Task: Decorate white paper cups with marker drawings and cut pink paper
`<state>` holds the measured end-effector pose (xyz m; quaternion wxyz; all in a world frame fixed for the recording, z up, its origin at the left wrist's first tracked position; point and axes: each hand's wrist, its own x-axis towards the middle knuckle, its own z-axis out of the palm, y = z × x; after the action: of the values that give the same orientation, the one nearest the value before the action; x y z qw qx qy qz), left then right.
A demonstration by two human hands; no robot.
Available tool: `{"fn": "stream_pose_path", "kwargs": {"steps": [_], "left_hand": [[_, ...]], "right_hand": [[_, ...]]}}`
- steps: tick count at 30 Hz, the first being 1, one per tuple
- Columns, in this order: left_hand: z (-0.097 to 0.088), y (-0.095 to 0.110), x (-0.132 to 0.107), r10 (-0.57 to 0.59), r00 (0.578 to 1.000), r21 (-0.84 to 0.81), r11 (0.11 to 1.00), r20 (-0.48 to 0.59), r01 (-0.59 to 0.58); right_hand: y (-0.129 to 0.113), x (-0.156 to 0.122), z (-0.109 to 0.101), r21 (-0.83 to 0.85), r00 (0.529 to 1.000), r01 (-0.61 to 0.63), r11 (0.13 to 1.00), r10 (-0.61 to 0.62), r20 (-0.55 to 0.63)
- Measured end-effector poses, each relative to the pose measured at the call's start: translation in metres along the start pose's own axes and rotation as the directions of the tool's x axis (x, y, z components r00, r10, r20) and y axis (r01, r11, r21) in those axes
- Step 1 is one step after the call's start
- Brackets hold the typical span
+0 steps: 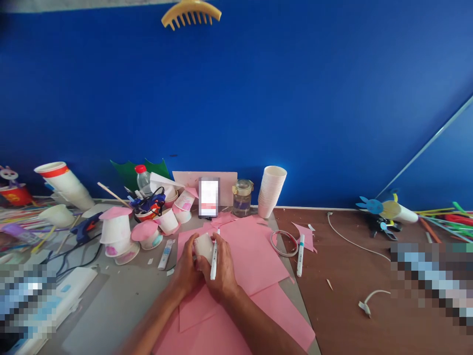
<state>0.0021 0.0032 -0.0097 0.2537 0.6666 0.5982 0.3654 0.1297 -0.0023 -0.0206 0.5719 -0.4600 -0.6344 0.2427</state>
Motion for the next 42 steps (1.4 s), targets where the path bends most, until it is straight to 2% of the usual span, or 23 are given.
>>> {"fn": "stream_pose_path", "kwargs": {"steps": [8, 20, 24, 30, 35, 39, 42], "left_hand": [[-0.002, 0.006, 0.001, -0.045, 0.998, -0.023, 0.999, 0.036, 0.046], [-0.003, 0.009, 0.002, -0.016, 0.999, -0.009, 1.0, 0.047, 0.017], [-0.003, 0.006, 0.001, 0.01, 0.999, 0.055, 0.998, 0.04, -0.012], [-0.001, 0.005, -0.001, 0.152, 0.988, 0.199, 0.968, 0.029, -0.155], [-0.003, 0.013, -0.004, 0.199, 0.976, 0.314, 0.925, 0.085, -0.216], [-0.002, 0.013, -0.007, 0.23, 0.971, 0.374, 0.896, 0.071, -0.24], [0.001, 0.008, -0.006, 0.301, 0.953, 0.367, 0.89, -0.029, -0.27]], "right_hand": [[0.0, 0.004, 0.0, 0.194, 0.99, -0.131, 0.972, 0.139, -0.03], [-0.003, 0.007, -0.002, 0.247, 0.981, -0.182, 0.952, 0.192, -0.015], [-0.004, 0.005, -0.002, 0.133, 0.99, -0.139, 0.981, 0.142, -0.014], [-0.006, 0.007, -0.004, -0.12, 0.999, -0.002, 0.993, -0.003, -0.036], [-0.007, 0.009, -0.006, -0.24, 0.999, -0.005, 0.971, -0.003, -0.036], [-0.007, 0.007, -0.002, -0.165, 0.997, -0.067, 0.984, 0.06, -0.049], [-0.005, 0.007, -0.003, 0.036, 0.988, -0.15, 0.988, 0.151, -0.031]]}}
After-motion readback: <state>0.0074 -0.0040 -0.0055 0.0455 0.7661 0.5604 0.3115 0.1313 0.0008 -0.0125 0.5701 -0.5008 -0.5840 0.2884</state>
